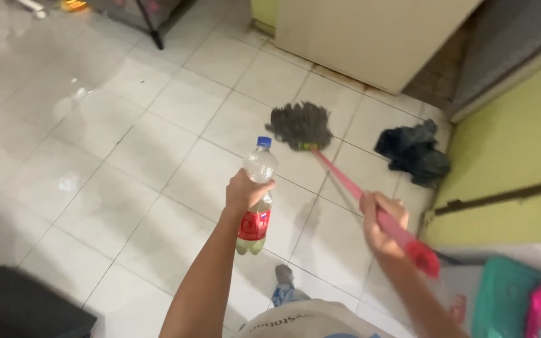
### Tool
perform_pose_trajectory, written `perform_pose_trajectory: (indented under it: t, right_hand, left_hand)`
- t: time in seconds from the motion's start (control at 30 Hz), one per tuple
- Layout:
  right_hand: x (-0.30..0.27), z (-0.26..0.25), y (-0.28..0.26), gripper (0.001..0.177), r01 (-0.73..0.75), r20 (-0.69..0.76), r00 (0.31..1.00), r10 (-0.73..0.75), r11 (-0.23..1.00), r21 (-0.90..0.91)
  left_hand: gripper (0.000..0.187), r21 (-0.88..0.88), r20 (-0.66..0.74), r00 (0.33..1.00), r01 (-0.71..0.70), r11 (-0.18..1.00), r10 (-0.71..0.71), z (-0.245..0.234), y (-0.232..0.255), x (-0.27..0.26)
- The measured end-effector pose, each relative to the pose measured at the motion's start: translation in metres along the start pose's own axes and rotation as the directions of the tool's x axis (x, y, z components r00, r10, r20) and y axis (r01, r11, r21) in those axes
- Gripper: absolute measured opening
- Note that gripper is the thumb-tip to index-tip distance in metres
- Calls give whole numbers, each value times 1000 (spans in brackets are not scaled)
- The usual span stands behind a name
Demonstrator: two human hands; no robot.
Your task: The person is mopping the tiled floor using a mop and a bottle of cleaning solution.
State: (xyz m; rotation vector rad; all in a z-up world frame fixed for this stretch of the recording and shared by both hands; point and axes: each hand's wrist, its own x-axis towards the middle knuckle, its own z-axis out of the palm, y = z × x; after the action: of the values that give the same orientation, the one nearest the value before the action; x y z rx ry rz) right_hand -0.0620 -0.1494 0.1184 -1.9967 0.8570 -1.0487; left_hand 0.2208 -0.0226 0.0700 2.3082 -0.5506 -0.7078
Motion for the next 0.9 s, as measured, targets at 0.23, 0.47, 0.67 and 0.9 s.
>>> perform_pose_trajectory:
  t: [0.23, 0.47, 0.67, 0.9]
  right_hand:
    - [40, 57, 21, 25, 296, -171, 921, -350, 915, -276]
    - [208, 90, 156, 36, 96, -122, 989, -86, 993, 75]
    - [194, 57, 209, 33, 76, -75, 995, -71, 995, 71]
    - [58, -10, 45, 26, -49, -180, 982, 51, 999, 16]
  left_hand:
    - [74, 58, 85, 996, -16, 998, 11, 16, 10, -7]
    - [77, 80, 110, 994, -3, 997, -6, 27, 17, 6]
    - [75, 72, 126, 991, -62, 995, 53, 52, 40, 21]
    - [74, 100, 194, 970, -166, 981, 145, 110, 93, 40]
